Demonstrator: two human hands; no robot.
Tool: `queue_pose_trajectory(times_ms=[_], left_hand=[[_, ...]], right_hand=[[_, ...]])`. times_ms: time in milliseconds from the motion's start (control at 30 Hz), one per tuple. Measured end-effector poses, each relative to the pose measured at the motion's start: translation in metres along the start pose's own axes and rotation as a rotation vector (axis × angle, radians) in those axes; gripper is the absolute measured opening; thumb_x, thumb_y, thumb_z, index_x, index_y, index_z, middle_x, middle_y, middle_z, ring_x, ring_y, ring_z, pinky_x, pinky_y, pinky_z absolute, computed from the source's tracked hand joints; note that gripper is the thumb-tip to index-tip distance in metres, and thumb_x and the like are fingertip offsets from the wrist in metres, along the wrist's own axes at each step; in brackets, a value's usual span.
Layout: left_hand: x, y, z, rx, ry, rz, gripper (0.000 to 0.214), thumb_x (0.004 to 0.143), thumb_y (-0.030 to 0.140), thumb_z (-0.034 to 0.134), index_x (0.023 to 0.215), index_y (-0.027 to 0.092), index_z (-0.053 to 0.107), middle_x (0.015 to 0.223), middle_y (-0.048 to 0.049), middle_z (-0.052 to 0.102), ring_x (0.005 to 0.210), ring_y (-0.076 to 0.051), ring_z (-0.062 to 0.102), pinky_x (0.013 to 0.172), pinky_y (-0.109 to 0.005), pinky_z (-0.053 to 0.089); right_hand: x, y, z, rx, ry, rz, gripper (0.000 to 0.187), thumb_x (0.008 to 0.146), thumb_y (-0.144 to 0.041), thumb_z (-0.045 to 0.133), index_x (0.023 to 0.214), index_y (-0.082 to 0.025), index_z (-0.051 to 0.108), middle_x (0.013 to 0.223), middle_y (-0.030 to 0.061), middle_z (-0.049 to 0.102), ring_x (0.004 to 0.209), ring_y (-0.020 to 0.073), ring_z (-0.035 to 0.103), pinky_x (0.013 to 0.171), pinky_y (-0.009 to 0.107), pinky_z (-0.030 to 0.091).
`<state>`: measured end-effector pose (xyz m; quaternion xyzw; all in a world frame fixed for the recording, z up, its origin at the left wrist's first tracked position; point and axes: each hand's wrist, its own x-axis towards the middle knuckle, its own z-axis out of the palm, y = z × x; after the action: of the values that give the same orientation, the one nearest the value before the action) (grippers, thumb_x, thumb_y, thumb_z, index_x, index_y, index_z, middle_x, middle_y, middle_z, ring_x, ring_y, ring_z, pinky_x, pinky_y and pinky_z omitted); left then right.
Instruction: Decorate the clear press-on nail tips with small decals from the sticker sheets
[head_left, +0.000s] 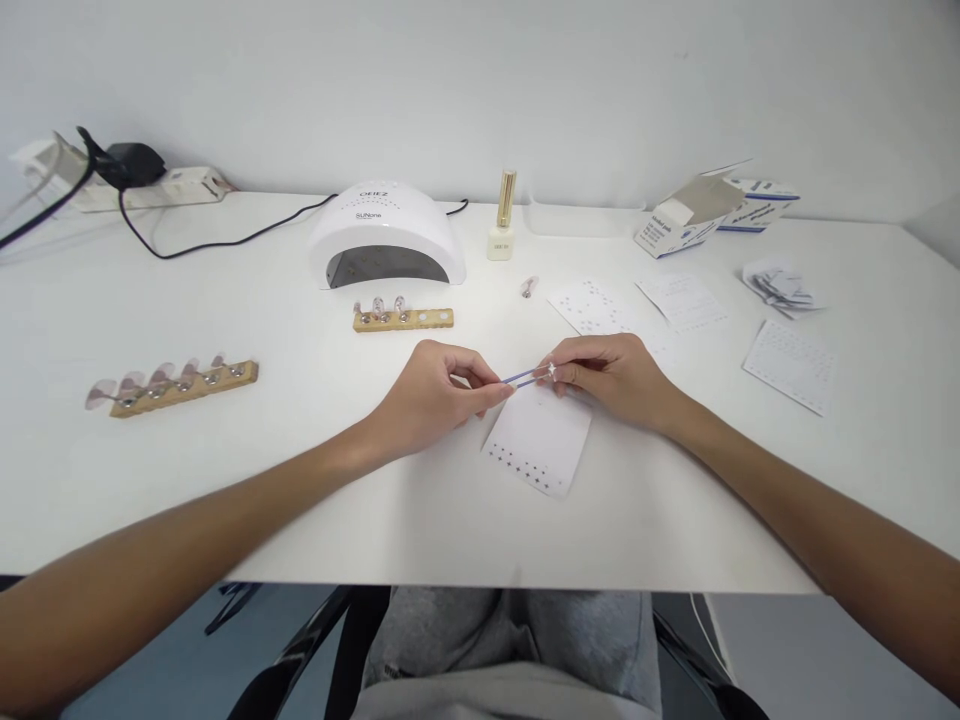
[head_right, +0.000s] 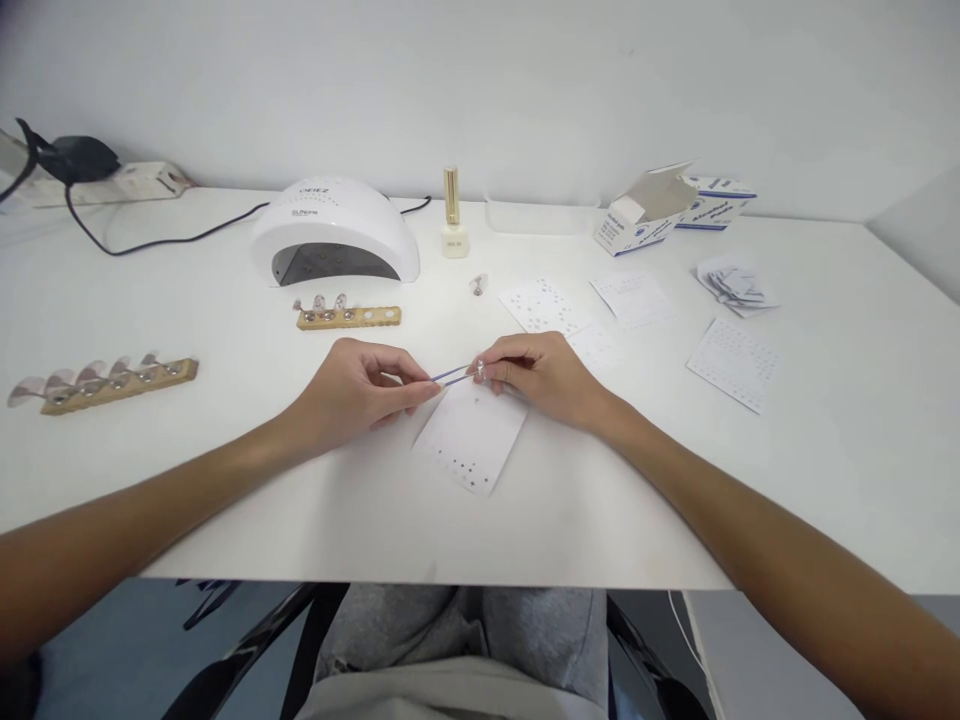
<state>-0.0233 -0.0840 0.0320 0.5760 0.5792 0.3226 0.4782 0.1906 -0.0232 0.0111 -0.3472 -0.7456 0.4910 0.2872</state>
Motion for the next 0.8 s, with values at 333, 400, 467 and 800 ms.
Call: queue_pose_trajectory(times_ms=[333,400,467,800], left_hand=[[-0.0003,-0.0014,-0.0003,-0.008,-0.007,0.012,0.019,0.071,0.032,0.071,0.064,0.014,0.067,0.044,0.0030,0.049,0.036,-0.002,0.036,0.035,-0.016,0.026],[-0.0002,-0.0012,-0.0002,-0.010,-0.010,0.008,0.019,0.071,0.032,0.071,0.064,0.014,0.067,0.044,0.0031,0.049,0.036,-0.002,0.036,0.035,-0.016,0.026],[-0.0001,-0.0008,-0.0001,-0.006,-0.011,0.006,0.019,0.071,0.031,0.071,0.063,0.014,0.067,0.044,0.0029,0.049,0.036,-0.002,0.036,0.035,-0.016,0.026],[-0.0010,-0.0009,-0.0001,0.007,-0.012,0.014,0.019,0.071,0.030,0.070,0.064,0.013,0.067,0.048,0.0023,0.052,0.037,-0.001,0.037,0.035,-0.015,0.027]], right_hand=[[-0.0001,0.0005,-0.0002,-0.016,0.005,-0.013,0.014,0.081,-0.030,0.063,0.078,-0.021,0.073,0.071,0.0016,0.067,0.062,0.0131,0.058,0.065,0.031,0.049],[-0.0002,0.0006,0.0001,-0.021,0.005,-0.019,0.013,0.081,-0.030,0.063,0.079,-0.021,0.073,0.072,0.0016,0.067,0.062,0.0131,0.058,0.064,0.030,0.049],[-0.0003,0.0001,0.0005,-0.031,0.007,-0.015,0.013,0.081,-0.028,0.063,0.078,-0.022,0.073,0.071,0.0012,0.067,0.062,0.0128,0.058,0.064,0.030,0.048],[-0.0005,0.0001,0.0001,-0.055,-0.001,-0.027,0.013,0.083,-0.027,0.061,0.079,-0.022,0.073,0.072,0.0008,0.067,0.063,0.0127,0.058,0.064,0.029,0.047]])
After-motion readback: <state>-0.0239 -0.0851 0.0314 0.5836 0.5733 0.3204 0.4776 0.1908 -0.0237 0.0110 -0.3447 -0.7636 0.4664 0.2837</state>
